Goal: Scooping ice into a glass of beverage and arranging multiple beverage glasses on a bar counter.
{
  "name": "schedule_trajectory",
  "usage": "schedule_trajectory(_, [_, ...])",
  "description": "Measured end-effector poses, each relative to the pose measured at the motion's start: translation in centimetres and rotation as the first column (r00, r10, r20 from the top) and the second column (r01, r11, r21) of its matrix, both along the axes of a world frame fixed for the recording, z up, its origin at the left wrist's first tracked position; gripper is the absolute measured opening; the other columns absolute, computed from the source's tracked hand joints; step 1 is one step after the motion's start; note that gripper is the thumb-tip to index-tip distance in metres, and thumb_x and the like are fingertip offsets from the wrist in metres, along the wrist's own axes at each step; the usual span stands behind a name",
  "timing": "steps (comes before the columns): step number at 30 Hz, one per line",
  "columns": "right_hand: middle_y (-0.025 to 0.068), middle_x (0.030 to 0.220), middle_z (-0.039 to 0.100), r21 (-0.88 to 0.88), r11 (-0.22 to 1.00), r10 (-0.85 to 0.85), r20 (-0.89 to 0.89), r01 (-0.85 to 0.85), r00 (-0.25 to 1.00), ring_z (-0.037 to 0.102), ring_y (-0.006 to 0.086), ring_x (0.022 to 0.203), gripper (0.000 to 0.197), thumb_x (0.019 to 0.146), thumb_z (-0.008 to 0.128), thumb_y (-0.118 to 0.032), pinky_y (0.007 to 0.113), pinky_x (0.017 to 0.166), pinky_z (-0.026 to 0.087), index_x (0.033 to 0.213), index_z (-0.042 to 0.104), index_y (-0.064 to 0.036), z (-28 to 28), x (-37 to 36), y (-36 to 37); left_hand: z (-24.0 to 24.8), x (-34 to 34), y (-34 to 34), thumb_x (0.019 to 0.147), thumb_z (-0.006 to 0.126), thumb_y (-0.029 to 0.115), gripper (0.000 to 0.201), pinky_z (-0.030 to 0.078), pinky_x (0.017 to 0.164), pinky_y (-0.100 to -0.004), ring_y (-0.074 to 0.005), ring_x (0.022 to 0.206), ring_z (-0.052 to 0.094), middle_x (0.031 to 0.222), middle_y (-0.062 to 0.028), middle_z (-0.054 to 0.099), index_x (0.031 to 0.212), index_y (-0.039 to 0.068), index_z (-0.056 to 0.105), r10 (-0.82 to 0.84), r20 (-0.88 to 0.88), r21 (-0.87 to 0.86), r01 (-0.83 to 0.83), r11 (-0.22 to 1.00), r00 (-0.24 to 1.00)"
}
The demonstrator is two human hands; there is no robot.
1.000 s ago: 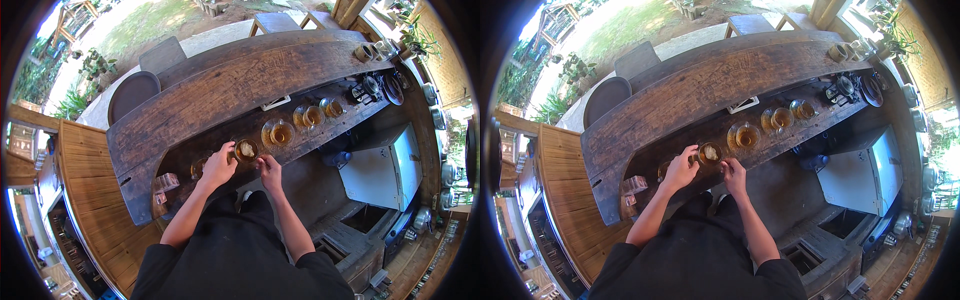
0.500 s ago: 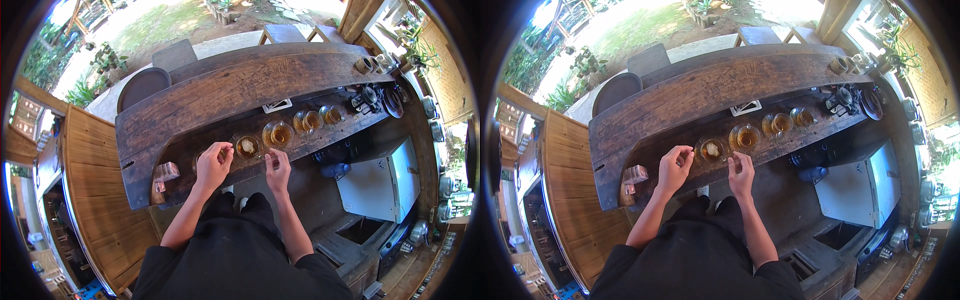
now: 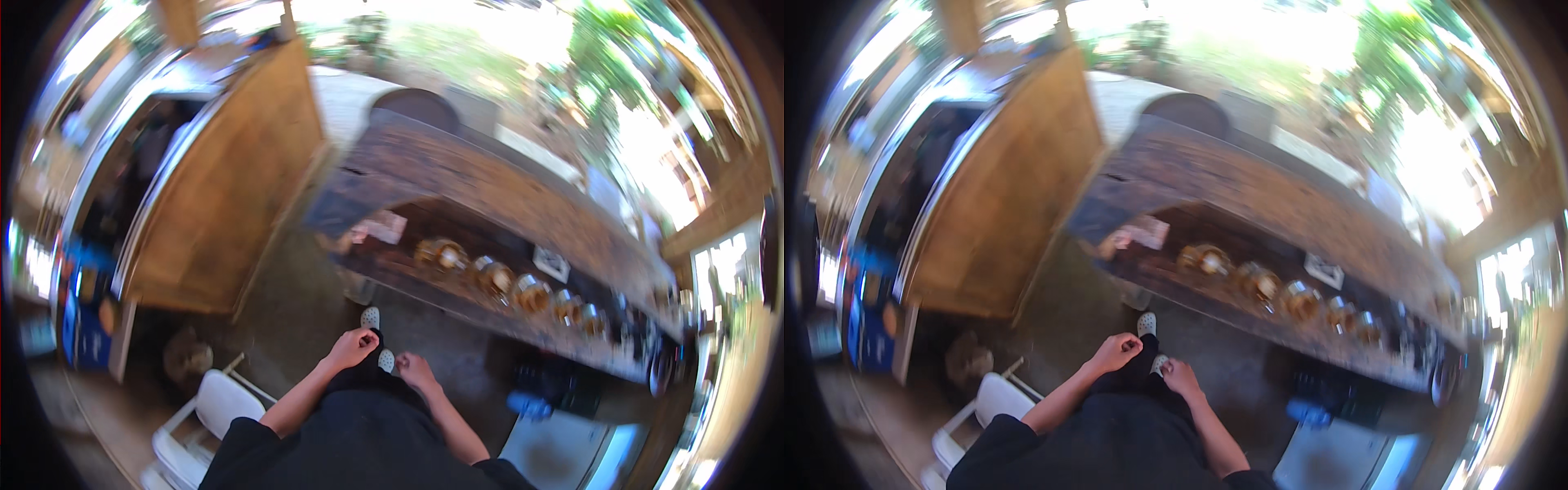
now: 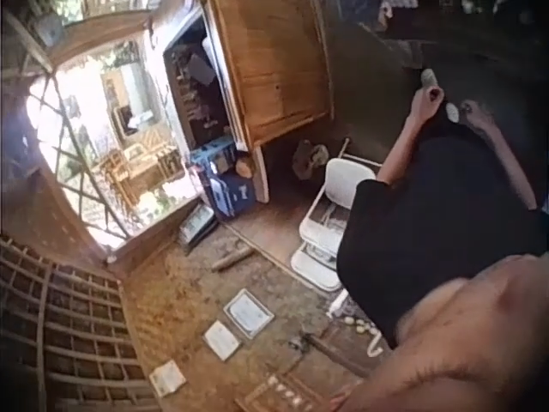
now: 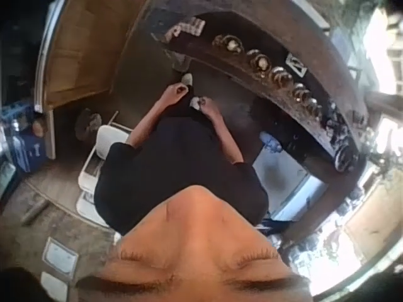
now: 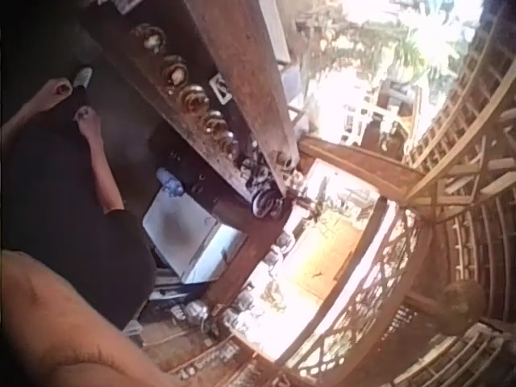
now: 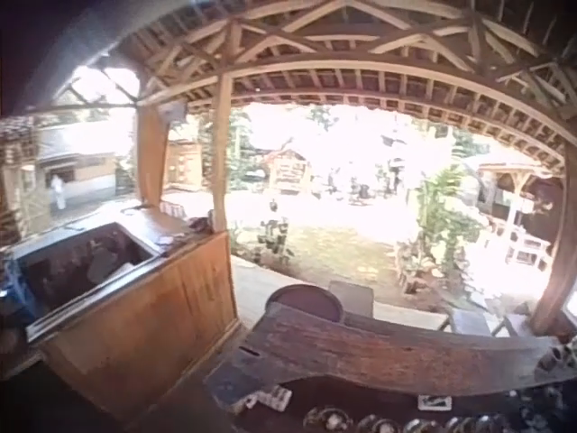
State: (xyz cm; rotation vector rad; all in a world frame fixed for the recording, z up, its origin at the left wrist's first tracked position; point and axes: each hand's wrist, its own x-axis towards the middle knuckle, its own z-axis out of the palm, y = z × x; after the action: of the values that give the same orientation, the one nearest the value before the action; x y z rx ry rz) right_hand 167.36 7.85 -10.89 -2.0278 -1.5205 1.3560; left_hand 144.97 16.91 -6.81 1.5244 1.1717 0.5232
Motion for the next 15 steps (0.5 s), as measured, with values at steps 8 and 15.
schedule_trajectory(8, [0.0156,0.107,0.079,-0.152,0.864,0.483,-0.018,-0.48,0.875,0.076,0.0283,0.102,0.032,0.096,0.069,-0.031,0.04,0.092,0.058,0.113,0.076,-0.005,-5.6,-7.9,3.2,-6.7,-14.9,-9.2,0.092,0.073,0.03,0.027,0.058,0.088,-0.0399,-0.0269,0.096,0.075,0.099,-0.0115,0.078,0.108,0.009,0.077,0.563,-0.294,-0.141,-0.618,0.773,0.772])
schedule_trajectory(15, [0.0152,0.106,0.078,-0.099,0.923,0.361,-0.11,-0.371,0.926,0.075,0.0265,0.101,0.031,0.097,0.071,-0.03,0.038,0.092,0.057,0.116,0.075,-0.0046,-4.6,-11.6,6.2,-4.9,-17.3,-7.3,0.091,0.074,0.033,0.031,0.058,0.091,-0.038,-0.0245,0.099,0.075,0.105,-0.0114,0.078,0.111,0.009,0.076,0.506,-0.22,-0.164,-0.543,0.824,0.834])
